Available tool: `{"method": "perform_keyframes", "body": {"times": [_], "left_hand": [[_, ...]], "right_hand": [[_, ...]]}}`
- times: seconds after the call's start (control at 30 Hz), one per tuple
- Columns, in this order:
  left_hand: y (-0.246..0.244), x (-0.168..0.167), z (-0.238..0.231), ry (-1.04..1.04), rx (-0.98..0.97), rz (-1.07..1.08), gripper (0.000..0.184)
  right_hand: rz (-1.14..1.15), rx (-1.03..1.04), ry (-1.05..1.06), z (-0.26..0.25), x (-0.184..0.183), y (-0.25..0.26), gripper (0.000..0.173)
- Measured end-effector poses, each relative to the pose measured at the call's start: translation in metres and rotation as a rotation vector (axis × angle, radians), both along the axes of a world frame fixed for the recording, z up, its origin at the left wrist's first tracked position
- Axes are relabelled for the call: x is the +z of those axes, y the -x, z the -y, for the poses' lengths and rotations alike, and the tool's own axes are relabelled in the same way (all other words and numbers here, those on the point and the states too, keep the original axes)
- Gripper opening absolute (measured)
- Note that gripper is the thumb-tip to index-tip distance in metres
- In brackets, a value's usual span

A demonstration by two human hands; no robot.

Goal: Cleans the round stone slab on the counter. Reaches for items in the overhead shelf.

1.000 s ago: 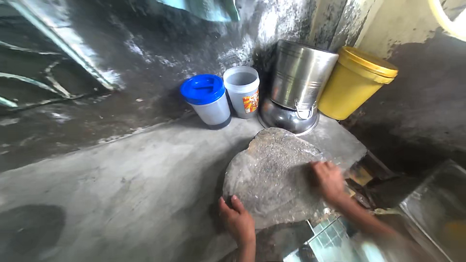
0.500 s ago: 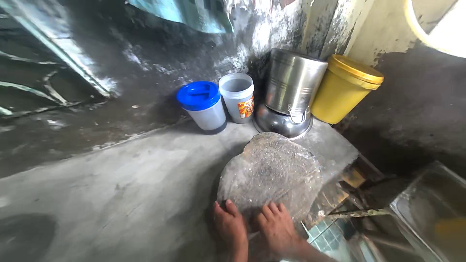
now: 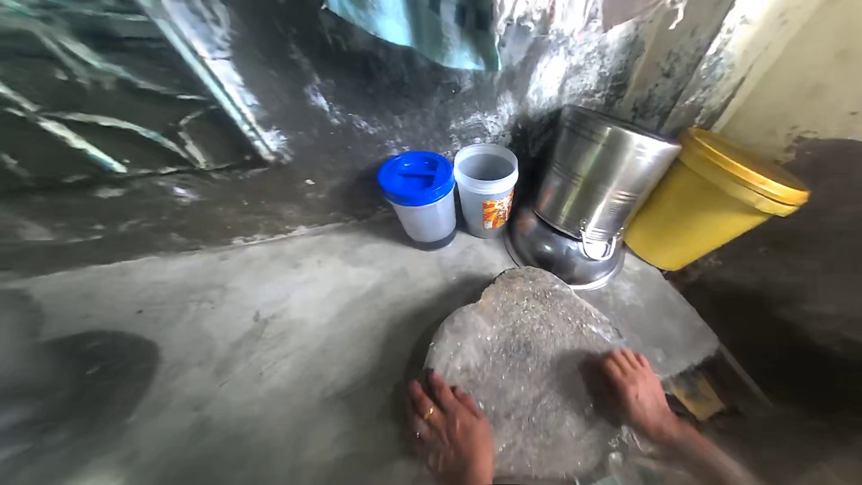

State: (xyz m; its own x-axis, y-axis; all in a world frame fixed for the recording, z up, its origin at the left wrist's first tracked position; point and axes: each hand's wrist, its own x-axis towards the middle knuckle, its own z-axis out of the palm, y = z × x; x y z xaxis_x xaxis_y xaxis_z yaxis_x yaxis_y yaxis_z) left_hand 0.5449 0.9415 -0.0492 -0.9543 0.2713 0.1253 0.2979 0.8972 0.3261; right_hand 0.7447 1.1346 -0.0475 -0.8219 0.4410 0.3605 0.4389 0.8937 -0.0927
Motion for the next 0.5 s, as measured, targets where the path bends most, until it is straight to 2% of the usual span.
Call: {"method": "perform_keyframes", "body": {"times": [0.07, 0.13, 0.2, 0.23, 0.3, 0.4, 0.43, 0.5], "left_hand": [[-0.002, -0.002, 0.002, -0.015, -0.009, -0.027, 0.055], [0.001, -0.003, 0.001, -0.051, -0.020, -0.081, 0.054], [0.001, 0.004, 0.002, -0.020, -0.024, -0.007, 0.056], [0.001, 0.007, 0.003, -0.003, -0.018, 0.021, 0.056], [0.000, 0.008, 0.004, 0.001, -0.012, 0.025, 0.056], [0.002, 0.010, 0.002, -0.002, 0.003, 0.037, 0.055], [0.003, 0.009, 0.001, -0.009, 0.004, 0.031, 0.055], [0.003, 0.010, 0.000, -0.034, 0.008, 0.049, 0.055]], "right_hand": [[-0.048, 0.115, -0.025, -0.059, 0.007, 0.039, 0.027], [-0.097, 0.263, 0.039, -0.103, 0.021, 0.120, 0.024], [-0.063, 0.362, 0.101, -0.127, 0.020, 0.193, 0.024], [-0.037, 0.398, 0.103, -0.131, 0.014, 0.211, 0.026], [0.018, 0.451, 0.069, -0.128, 0.005, 0.185, 0.027], [0.039, 0.488, 0.079, -0.126, -0.001, 0.065, 0.030], [0.025, 0.501, 0.099, -0.128, -0.001, 0.042, 0.029], [-0.007, 0.542, 0.091, -0.134, 0.001, 0.060, 0.026]]}}
